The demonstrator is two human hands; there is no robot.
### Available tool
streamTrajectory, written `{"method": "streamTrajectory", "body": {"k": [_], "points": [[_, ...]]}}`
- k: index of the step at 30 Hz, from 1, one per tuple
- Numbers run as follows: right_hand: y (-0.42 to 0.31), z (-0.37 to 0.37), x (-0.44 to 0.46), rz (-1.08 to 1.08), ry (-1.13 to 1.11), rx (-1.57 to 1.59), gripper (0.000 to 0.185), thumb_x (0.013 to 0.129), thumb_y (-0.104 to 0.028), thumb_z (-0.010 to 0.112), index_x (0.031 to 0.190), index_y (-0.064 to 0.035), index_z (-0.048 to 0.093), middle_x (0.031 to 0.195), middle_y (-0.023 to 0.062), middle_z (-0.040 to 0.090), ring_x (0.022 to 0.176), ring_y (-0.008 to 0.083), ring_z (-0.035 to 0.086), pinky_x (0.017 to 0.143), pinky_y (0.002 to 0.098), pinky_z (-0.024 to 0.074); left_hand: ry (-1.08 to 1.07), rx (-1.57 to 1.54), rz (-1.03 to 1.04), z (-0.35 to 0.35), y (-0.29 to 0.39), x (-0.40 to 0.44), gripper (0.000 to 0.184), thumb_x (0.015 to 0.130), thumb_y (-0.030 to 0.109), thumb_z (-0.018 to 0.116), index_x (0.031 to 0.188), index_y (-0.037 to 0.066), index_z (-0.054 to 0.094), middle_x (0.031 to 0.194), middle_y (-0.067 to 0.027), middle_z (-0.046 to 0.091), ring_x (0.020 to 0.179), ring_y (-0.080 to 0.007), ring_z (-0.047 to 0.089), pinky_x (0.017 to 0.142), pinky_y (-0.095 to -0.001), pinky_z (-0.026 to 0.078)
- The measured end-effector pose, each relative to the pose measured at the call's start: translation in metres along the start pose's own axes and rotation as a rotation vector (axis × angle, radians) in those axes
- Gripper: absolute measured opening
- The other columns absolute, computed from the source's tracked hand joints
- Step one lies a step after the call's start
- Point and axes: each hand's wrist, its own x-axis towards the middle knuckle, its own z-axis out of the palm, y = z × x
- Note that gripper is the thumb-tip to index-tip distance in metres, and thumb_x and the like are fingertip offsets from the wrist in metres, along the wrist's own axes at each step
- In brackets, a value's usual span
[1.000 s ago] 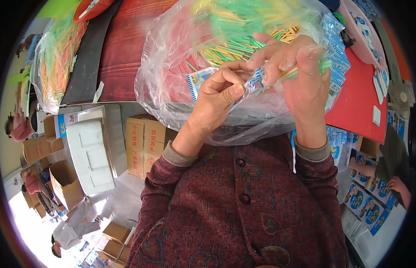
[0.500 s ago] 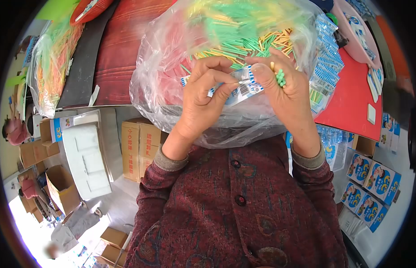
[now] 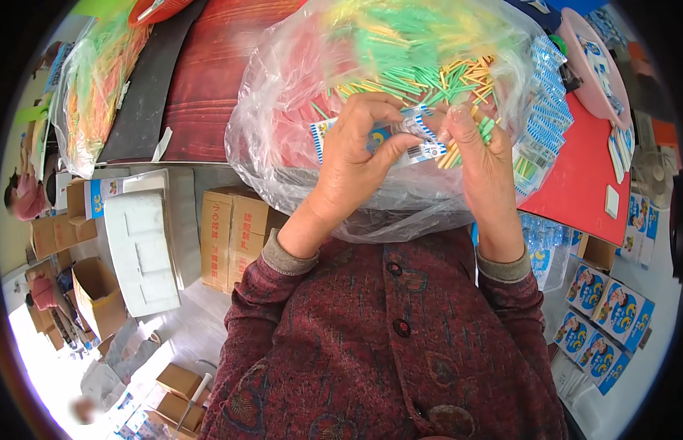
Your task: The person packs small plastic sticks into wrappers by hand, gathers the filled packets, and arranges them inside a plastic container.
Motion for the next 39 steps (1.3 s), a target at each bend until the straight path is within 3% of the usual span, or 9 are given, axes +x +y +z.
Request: {"method": "streamTrajectory", "body": {"k": [2, 7, 12, 15, 17, 24, 27, 32, 39], "points": [[0.002, 0.000, 0.001, 0.017, -0.010, 0.081, 0.034, 0.096, -0.033, 0.051, 0.078, -0.0049, 0.058, 0.074, -0.0009, 0.058, 0.070, 0.0048, 0.051, 0.061, 0.0200, 0.0394, -0.002, 0.025, 0.019, -0.002, -0.001, -0.002, 0.024, 0.074, 0.005, 0.073, 0.092, 0.006, 0.057, 0.100, -0.0086, 0.061, 0.090, -0.0211, 0.060, 0.075, -0.0303, 0.049], [-0.004, 0.001, 0.003, -0.017, -0.032, 0.030, 0.035, 0.097, -0.032, 0.050, 0.077, -0.0047, 0.057, 0.074, 0.0008, 0.059, 0.074, 0.0078, 0.056, 0.065, 0.0210, 0.0429, -0.004, 0.069, 0.023, -0.006, -0.003, -0.005, 0.015, 0.078, 0.000, 0.069, 0.089, 0.004, 0.061, 0.097, -0.0088, 0.064, 0.090, -0.0189, 0.061, 0.076, -0.0283, 0.049], [-0.014, -0.007, 0.008, -0.024, -0.041, 0.054, 0.037, 0.098, -0.034, 0.046, 0.077, -0.0049, 0.054, 0.074, 0.0036, 0.060, 0.079, 0.0146, 0.061, 0.072, 0.0271, 0.0483, 0.017, -0.257, -0.138, -0.006, -0.011, -0.008, 0.008, 0.082, -0.002, 0.065, 0.088, 0.003, 0.066, 0.109, -0.0090, 0.061, 0.098, -0.0159, 0.058, 0.082, -0.0269, 0.048], [-0.023, -0.005, 0.013, -0.131, 0.082, 0.368, 0.037, 0.099, -0.035, 0.043, 0.077, -0.0056, 0.051, 0.067, 0.0024, 0.054, 0.072, 0.0180, 0.061, 0.075, 0.0343, 0.0499, 0.037, -0.409, -0.260, -0.005, -0.006, -0.008, 0.008, 0.081, 0.003, 0.067, 0.089, 0.003, 0.067, 0.107, -0.0061, 0.061, 0.095, -0.0150, 0.058, 0.081, -0.0261, 0.048], [-0.025, 0.003, 0.019, -0.202, 0.014, 0.750, 0.037, 0.099, -0.037, 0.041, 0.080, -0.0077, 0.051, 0.059, -0.0019, 0.044, 0.058, 0.0130, 0.048, 0.079, 0.0364, 0.0466, 0.026, -0.489, -0.303, -0.002, -0.004, -0.008, 0.007, 0.082, 0.003, 0.067, 0.090, 0.003, 0.067, 0.109, -0.0062, 0.060, 0.098, -0.0145, 0.057, 0.083, -0.0264, 0.047], [-0.022, 0.020, 0.026, -0.261, 0.020, 0.624, 0.033, 0.100, -0.034, 0.041, 0.093, -0.0063, 0.058, 0.057, -0.0037, 0.035, 0.055, 0.0106, 0.038, 0.082, 0.0388, 0.0450, -0.011, -0.680, -0.359, 0.002, -0.003, -0.010, 0.007, 0.086, 0.005, 0.064, 0.092, 0.002, 0.066, 0.112, -0.0067, 0.058, 0.100, -0.0136, 0.055, 0.085, -0.0266, 0.046], [-0.016, 0.019, 0.029, -0.322, -0.071, 0.446, 0.033, 0.100, -0.033, 0.040, 0.098, -0.0057, 0.059, 0.057, -0.0032, 0.038, 0.056, 0.0120, 0.044, 0.087, 0.0406, 0.0442, -0.002, -0.673, -0.374, 0.002, 0.000, -0.010, 0.008, 0.086, 0.005, 0.063, 0.093, 0.002, 0.066, 0.112, -0.0065, 0.058, 0.100, -0.0133, 0.055, 0.085, -0.0264, 0.046], [-0.021, 0.031, 0.025, -0.315, 0.049, 0.403, 0.041, 0.099, -0.035, 0.044, 0.079, -0.0013, 0.058, 0.060, 0.0068, 0.059, 0.067, 0.0194, 0.062, 0.076, 0.0344, 0.0500, -0.001, -0.672, -0.363, 0.003, -0.001, -0.011, 0.009, 0.086, 0.007, 0.064, 0.093, 0.002, 0.066, 0.111, -0.0062, 0.058, 0.099, -0.0129, 0.054, 0.084, -0.0261, 0.046], [-0.012, 0.032, 0.022, -0.284, 0.097, 0.566, 0.043, 0.098, -0.040, 0.043, 0.080, -0.0021, 0.054, 0.070, 0.0114, 0.063, 0.079, 0.0235, 0.065, 0.075, 0.0364, 0.0510, -0.009, -0.681, -0.369, 0.006, -0.004, -0.012, 0.008, 0.086, 0.007, 0.064, 0.092, 0.002, 0.067, 0.110, -0.0056, 0.058, 0.098, -0.0122, 0.054, 0.084, -0.0250, 0.045]]}}
